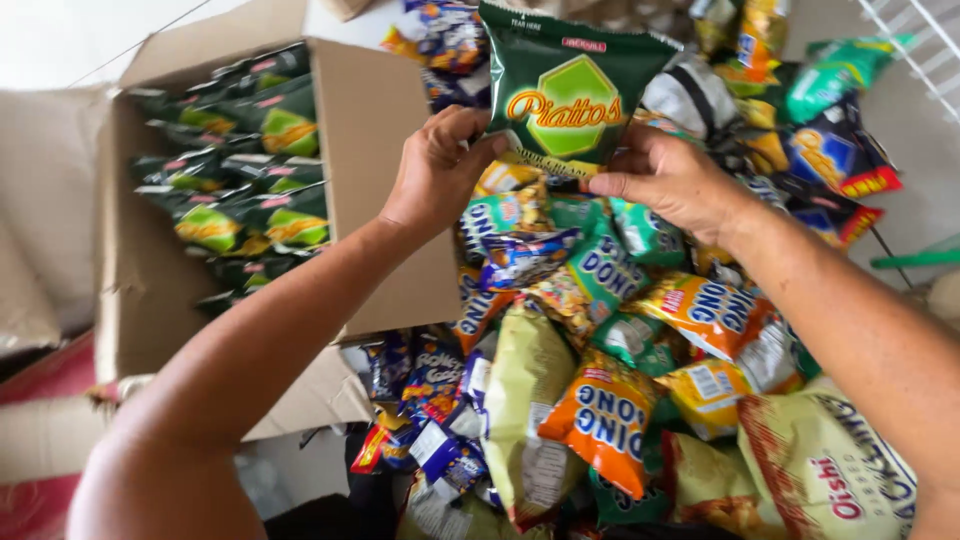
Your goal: Unpacking bags of snacks from a cardboard box and sorting them into piles.
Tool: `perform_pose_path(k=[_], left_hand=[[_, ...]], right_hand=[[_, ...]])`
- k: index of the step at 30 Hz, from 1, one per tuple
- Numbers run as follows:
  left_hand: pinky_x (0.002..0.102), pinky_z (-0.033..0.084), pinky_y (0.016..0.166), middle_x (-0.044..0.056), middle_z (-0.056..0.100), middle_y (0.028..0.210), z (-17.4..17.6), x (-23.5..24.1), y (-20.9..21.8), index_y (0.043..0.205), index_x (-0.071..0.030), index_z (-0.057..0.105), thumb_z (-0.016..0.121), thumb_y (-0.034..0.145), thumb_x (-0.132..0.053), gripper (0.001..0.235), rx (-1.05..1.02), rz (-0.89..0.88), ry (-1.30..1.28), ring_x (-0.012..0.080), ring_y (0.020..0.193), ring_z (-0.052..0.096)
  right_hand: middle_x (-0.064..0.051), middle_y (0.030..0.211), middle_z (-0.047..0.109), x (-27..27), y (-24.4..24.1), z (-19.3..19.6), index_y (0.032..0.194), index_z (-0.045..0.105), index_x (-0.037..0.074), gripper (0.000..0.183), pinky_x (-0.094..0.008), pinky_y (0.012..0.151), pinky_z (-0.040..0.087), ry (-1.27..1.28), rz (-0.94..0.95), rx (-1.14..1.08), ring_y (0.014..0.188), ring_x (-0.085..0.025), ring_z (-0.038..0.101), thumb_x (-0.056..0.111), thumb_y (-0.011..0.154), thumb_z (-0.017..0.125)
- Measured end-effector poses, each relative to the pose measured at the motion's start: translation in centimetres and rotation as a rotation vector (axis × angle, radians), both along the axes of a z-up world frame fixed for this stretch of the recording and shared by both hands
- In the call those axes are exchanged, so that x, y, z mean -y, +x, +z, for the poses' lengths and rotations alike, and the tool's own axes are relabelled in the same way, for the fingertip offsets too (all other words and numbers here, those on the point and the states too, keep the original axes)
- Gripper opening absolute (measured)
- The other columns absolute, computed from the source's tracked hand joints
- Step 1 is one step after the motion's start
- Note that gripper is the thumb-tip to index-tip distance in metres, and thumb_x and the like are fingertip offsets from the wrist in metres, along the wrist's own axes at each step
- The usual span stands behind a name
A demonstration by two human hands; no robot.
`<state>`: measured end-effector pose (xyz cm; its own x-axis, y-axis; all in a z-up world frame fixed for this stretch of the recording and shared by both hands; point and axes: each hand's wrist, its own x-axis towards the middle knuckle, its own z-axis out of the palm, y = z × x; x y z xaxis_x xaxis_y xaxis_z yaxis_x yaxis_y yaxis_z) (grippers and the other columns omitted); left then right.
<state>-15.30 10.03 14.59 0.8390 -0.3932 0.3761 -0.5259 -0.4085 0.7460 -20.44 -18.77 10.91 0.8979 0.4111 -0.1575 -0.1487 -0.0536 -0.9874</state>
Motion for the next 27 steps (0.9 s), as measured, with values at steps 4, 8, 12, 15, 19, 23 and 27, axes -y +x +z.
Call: perform_pose_path(k=[4, 8, 12, 15, 19, 23, 27], left_hand=[[0.038, 0.051, 0.076, 0.006, 0.067, 0.093, 2.9, -8.0, -1.5, 0.104, -0.006, 0.069, 0.075, 0.094, -0.018, 0.017, -0.116, 0.092, 0.149, 0.0243, 0.088, 0.063], [0.046, 0.048, 0.082, 0.01, 0.068, 0.09, 3.5, -16.1, -2.7, 0.1, -0.004, 0.064, 0.081, 0.092, -0.02, 0.025, 0.127, 0.161, 0.31, 0.0328, 0.095, 0.059], [0.046, 0.048, 0.085, 0.01, 0.07, 0.096, 3.2, -22.9, -3.7, 0.099, -0.004, 0.062, 0.081, 0.091, -0.02, 0.026, 0.128, 0.234, 0.313, 0.0344, 0.098, 0.058], [0.046, 0.05, 0.079, 0.01, 0.073, 0.094, 3.0, -27.3, -4.6, 0.099, -0.003, 0.063, 0.081, 0.087, -0.017, 0.027, 0.158, 0.261, 0.299, 0.0348, 0.091, 0.061], [0.04, 0.054, 0.067, 0.015, 0.068, 0.082, 0.2, -32.5, -6.3, 0.097, 0.001, 0.058, 0.081, 0.089, -0.021, 0.033, -0.126, 0.319, 0.218, 0.0292, 0.074, 0.069], [0.041, 0.054, 0.067, 0.016, 0.07, 0.081, -4.9, -36.1, -7.9, 0.106, 0.0, 0.064, 0.081, 0.086, -0.02, 0.034, -0.176, 0.371, 0.258, 0.0336, 0.073, 0.069], [0.043, 0.055, 0.071, 0.017, 0.071, 0.084, -7.5, -37.0, -8.3, 0.106, -0.001, 0.067, 0.08, 0.087, -0.02, 0.03, -0.234, 0.325, 0.244, 0.0345, 0.077, 0.07]], right_hand=[[0.001, 0.114, 0.067, -7.4, 0.9, 0.8, 0.135, 0.058, 0.01, 0.054, -0.027, 0.091, 0.053, 0.054, 0.007, 0.051, 0.101, -0.009, 0.064, 0.02, 0.087, 0.079], [0.002, 0.118, 0.07, -15.0, 2.2, 1.8, 0.129, 0.062, 0.007, 0.046, -0.026, 0.093, 0.055, -0.051, 0.05, 0.212, 0.103, -0.007, 0.066, 0.017, 0.088, 0.08], [0.002, 0.109, 0.071, -22.2, 3.5, 2.3, 0.123, 0.066, 0.005, 0.038, -0.026, 0.088, 0.054, -0.018, 0.073, 0.29, 0.095, -0.006, 0.065, 0.011, 0.088, 0.081], [0.0, 0.101, 0.072, -27.2, 3.9, 2.2, 0.116, 0.071, 0.004, 0.03, -0.027, 0.082, 0.054, -0.144, 0.029, 0.471, 0.087, -0.008, 0.062, 0.006, 0.089, 0.082], [-0.005, 0.089, 0.072, -32.8, 2.7, 2.0, 0.113, 0.07, 0.002, 0.034, -0.03, 0.07, 0.054, -0.387, -0.026, 0.517, 0.074, -0.012, 0.064, 0.009, 0.084, 0.086], [-0.009, 0.095, 0.075, -36.3, 2.1, -2.0, 0.125, 0.058, 0.0, 0.052, -0.031, 0.071, 0.06, -0.37, -0.02, 0.516, 0.078, -0.016, 0.074, 0.011, 0.08, 0.083], [-0.009, 0.096, 0.075, -37.8, 1.2, -2.3, 0.121, 0.061, 0.0, 0.04, -0.036, 0.073, 0.062, -0.417, -0.038, 0.528, 0.081, -0.021, 0.077, 0.011, 0.087, 0.079]])
